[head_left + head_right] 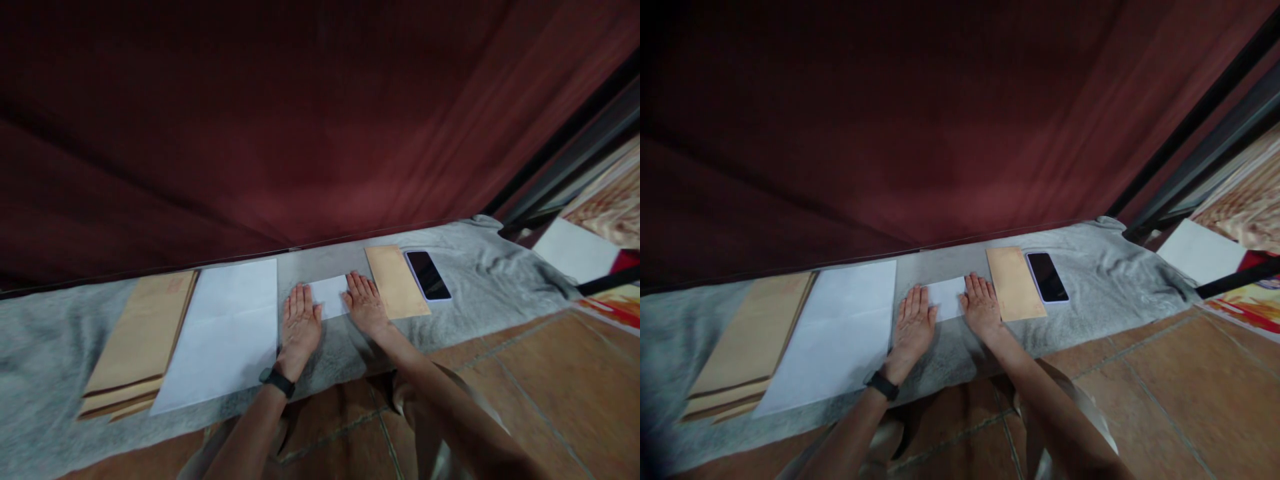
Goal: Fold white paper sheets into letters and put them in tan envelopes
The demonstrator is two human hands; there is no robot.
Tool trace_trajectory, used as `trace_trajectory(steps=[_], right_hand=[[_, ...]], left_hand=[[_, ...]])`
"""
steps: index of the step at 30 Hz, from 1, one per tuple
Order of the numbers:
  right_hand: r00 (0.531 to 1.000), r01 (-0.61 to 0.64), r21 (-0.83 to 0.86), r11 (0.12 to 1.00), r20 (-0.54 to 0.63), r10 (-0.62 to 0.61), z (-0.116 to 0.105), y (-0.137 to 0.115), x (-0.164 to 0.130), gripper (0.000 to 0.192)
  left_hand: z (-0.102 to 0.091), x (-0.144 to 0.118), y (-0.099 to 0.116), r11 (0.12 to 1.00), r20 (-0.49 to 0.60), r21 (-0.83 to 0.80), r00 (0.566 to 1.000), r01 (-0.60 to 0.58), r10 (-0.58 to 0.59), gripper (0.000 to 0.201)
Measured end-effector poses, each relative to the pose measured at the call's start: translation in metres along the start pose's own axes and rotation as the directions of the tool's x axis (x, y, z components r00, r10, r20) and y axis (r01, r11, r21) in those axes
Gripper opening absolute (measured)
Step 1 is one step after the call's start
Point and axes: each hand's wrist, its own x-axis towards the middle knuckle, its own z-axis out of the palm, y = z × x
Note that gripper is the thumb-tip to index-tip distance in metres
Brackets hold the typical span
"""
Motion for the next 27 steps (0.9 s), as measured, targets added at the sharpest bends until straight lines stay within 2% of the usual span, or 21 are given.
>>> trace_trajectory(steps=[10, 14, 17, 21, 24, 27], right_hand=[[0.997, -0.050, 0.083, 0.995, 0.057, 0.045, -0.020, -0.002, 0.004, 0.047], [0.977, -0.175, 0.146, 0.974, 0.148, 0.153, -0.028, -0.008, 0.009, 0.042], [0.931, -0.294, 0.183, 0.938, 0.276, 0.238, -0.031, -0.009, 0.013, 0.036], [0.889, -0.423, 0.343, 0.839, 0.338, 0.310, -0.030, -0.007, 0.017, 0.027], [0.905, -0.421, 0.564, 0.710, 0.314, 0.287, -0.029, -0.007, 0.020, 0.017], [0.934, -0.351, 0.720, 0.599, 0.223, 0.279, -0.038, -0.008, 0.022, 0.025]], left_hand=[[0.000, -0.002, -0.004, 1.000, -0.032, 0.002, 0.999, 0.016, -0.016, 0.057], [-0.001, -0.001, -0.003, 1.000, -0.016, 0.017, 1.000, 0.027, -0.026, 0.056], [-0.003, -0.001, -0.001, 0.998, 0.005, 0.049, 1.000, 0.031, -0.031, 0.057], [-0.007, -0.001, 0.001, 0.998, 0.029, 0.054, 0.999, 0.027, -0.029, 0.056], [-0.012, 0.000, 0.001, 0.999, 0.015, -0.025, 0.999, 0.037, -0.037, 0.055], [-0.022, 0.006, 0.003, 0.974, -0.039, -0.226, 0.999, 0.015, -0.025, 0.055]])
